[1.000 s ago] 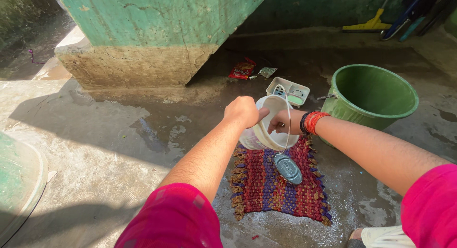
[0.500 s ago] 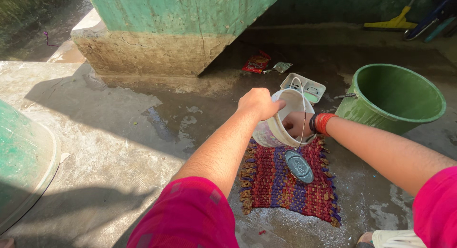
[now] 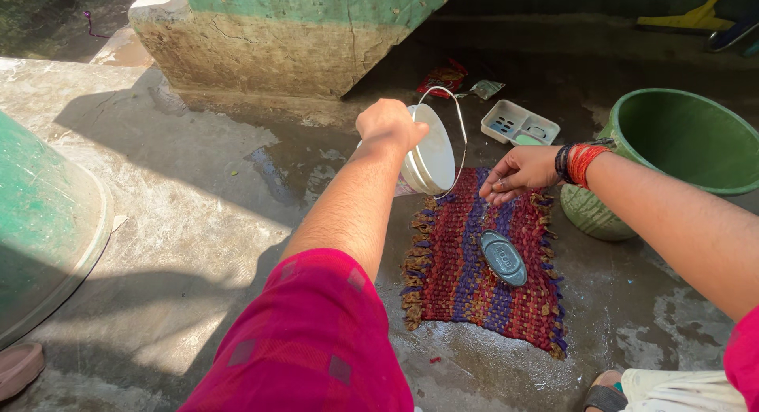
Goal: The person scrubs a woven rug with a brush and soap on a concrete floor, then pours water from a small bucket over the rug to rinse it.
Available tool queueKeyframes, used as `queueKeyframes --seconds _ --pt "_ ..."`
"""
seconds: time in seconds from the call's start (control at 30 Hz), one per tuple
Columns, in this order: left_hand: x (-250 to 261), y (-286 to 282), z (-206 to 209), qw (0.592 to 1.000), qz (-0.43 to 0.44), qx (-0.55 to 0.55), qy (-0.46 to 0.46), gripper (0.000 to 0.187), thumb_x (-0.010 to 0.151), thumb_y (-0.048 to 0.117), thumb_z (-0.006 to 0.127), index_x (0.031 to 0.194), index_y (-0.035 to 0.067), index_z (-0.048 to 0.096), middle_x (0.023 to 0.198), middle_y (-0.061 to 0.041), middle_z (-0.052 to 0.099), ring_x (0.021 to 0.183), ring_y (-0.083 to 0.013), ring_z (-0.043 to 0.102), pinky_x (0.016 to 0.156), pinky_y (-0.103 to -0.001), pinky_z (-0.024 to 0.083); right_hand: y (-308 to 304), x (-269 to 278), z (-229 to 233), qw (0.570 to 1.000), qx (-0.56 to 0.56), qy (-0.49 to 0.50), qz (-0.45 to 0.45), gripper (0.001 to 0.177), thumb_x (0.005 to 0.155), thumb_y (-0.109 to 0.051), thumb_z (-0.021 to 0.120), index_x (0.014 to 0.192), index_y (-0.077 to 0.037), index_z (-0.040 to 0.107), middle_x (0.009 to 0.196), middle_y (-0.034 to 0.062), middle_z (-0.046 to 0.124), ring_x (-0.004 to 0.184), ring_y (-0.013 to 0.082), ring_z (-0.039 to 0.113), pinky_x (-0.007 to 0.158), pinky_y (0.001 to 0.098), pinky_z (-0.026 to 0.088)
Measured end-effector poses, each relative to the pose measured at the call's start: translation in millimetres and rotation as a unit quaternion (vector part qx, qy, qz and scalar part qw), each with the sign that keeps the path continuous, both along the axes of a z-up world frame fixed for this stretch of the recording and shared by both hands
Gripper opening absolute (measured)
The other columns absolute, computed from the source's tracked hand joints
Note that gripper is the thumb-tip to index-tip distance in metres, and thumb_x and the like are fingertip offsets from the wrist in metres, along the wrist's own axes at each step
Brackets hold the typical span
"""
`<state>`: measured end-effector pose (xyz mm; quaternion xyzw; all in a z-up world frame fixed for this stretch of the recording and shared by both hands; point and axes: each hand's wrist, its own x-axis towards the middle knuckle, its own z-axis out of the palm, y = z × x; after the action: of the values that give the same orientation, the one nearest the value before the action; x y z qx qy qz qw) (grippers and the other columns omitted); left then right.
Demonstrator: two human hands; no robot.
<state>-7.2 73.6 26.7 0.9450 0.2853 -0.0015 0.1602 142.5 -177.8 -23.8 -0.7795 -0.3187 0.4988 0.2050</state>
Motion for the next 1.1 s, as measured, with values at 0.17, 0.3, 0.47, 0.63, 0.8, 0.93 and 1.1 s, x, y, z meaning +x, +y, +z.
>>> queueKeyframes --seconds 0.17,0.3,0.47,0.63,0.8,0.93,1.1 --pt "-4 0 2 1.000 0.004 0.002 0.016 0.049 0.088 0.058 0.066 0.108 0.015 0.077 0.101 -0.004 0.075 0.096 -0.0174 0.073 0.079 -0.033 0.058 2 -19 9 0.999 -0.018 0.046 0.012 0.036 0.098 -0.008 0.056 0.132 -0.001 0.068 0.126 0.0109 0.075 0.115 0.0156 0.072 0.097 0.0282 0.056" --pt "-3 -9 6 0.999 -0.003 0.012 0.032 0.050 0.090 0.059 0.064 0.107 0.014 0.077 0.097 -0.004 0.075 0.091 -0.0155 0.074 0.076 -0.032 0.059 4 -34 25 0.997 -0.035 0.071 0.025 0.037 0.098 -0.007 0.056 0.133 -0.002 0.067 0.131 0.0095 0.073 0.118 0.0149 0.071 0.098 0.0272 0.055" --pt "2 -18 9 0.999 -0.015 0.013 0.037 0.049 0.091 0.059 0.061 0.105 0.015 0.077 0.093 -0.003 0.075 0.087 -0.0133 0.074 0.073 -0.031 0.059 5 -38 34 0.997 -0.009 0.073 0.014 0.039 0.099 -0.007 0.054 0.136 -0.005 0.064 0.134 0.0087 0.071 0.121 0.0156 0.069 0.099 0.0284 0.054" --pt "8 -26 7 0.999 -0.021 0.011 0.036 0.046 0.091 0.056 0.061 0.105 0.015 0.077 0.092 -0.002 0.075 0.085 -0.0140 0.074 0.072 -0.032 0.059 -3 -5 23 0.998 0.054 0.016 -0.002 0.039 0.097 -0.007 0.053 0.135 -0.009 0.062 0.134 0.0054 0.070 0.121 0.0138 0.068 0.101 0.0298 0.057" --pt "9 -42 9 0.998 -0.053 -0.011 0.020 0.049 0.090 0.056 0.062 0.107 0.013 0.078 0.100 -0.005 0.076 0.094 -0.0186 0.074 0.079 -0.035 0.059 -7 22 9 0.976 0.159 -0.142 -0.039 0.034 0.091 -0.004 0.057 0.121 -0.003 0.073 0.122 0.0079 0.075 0.109 0.0156 0.070 0.095 0.0312 0.057" --pt "6 -65 11 0.994 -0.092 -0.048 -0.021 0.059 0.084 0.061 0.066 0.112 0.011 0.076 0.112 -0.009 0.075 0.104 -0.0235 0.072 0.086 -0.038 0.059 -8 10 13 0.935 0.099 -0.338 0.043 0.033 0.088 -0.011 0.066 0.120 -0.015 0.075 0.112 0.0048 0.078 0.107 0.0179 0.071 0.097 0.0343 0.052" --pt "9 -94 14 0.984 -0.131 -0.112 -0.047 0.066 0.084 0.063 0.065 0.114 0.006 0.075 0.114 -0.013 0.075 0.105 -0.0276 0.073 0.088 -0.039 0.059 -18 17 -23 0.910 0.016 -0.396 0.125 0.038 0.086 -0.016 0.072 0.123 -0.015 0.070 0.114 0.0071 0.075 0.110 0.0200 0.071 0.099 0.0344 0.055"
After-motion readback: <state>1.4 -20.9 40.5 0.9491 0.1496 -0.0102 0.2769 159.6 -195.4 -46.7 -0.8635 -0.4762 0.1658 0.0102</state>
